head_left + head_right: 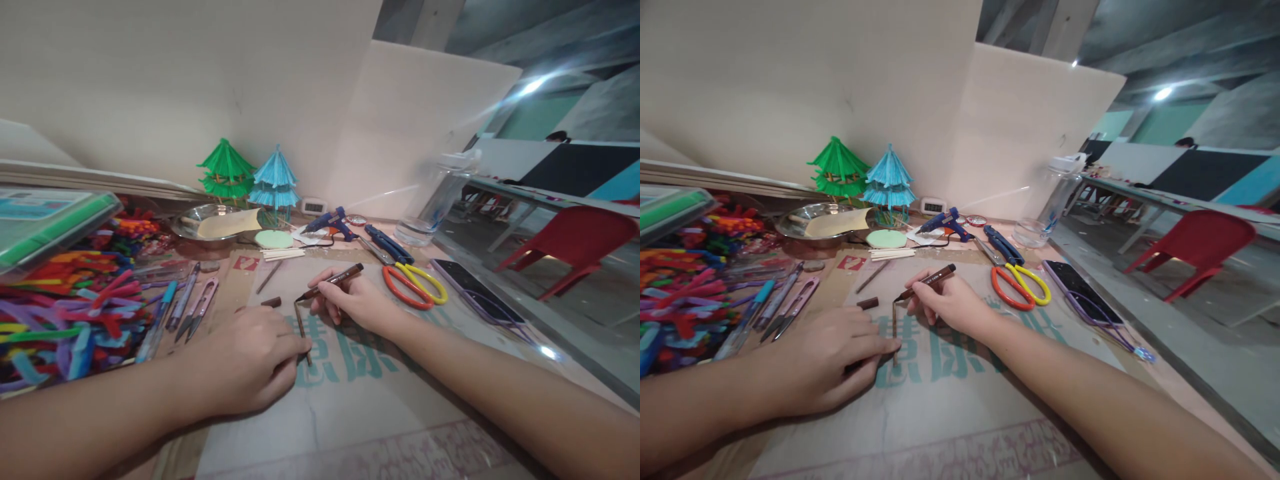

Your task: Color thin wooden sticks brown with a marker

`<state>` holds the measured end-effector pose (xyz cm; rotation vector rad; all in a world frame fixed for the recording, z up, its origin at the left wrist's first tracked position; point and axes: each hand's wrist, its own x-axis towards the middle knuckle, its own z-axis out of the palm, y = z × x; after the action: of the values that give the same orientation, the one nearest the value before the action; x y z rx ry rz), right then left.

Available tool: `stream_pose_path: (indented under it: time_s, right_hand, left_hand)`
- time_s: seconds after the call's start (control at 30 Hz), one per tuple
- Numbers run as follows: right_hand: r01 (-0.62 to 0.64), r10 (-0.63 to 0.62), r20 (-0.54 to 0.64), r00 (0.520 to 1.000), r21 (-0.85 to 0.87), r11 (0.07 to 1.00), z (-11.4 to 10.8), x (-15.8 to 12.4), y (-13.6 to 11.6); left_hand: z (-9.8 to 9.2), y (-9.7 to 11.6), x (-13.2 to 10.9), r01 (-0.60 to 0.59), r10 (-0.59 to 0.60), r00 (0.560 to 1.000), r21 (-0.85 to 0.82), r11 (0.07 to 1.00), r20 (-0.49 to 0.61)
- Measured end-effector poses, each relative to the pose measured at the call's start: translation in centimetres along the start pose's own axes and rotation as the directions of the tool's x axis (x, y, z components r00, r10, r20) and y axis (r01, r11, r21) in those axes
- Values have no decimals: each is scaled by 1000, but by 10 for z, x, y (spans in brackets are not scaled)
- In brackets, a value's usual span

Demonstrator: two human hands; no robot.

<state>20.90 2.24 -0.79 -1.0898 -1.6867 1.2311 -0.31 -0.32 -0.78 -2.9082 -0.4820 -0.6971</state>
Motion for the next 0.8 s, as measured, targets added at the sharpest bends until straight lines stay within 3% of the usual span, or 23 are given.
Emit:
stream_pose_path:
  time_s: [0.8]
  right_hand:
    - [-32, 32, 29, 999, 5, 999, -1, 0, -2]
  left_hand:
    - [-1, 1, 0, 1, -1, 1000, -20, 1000, -24]
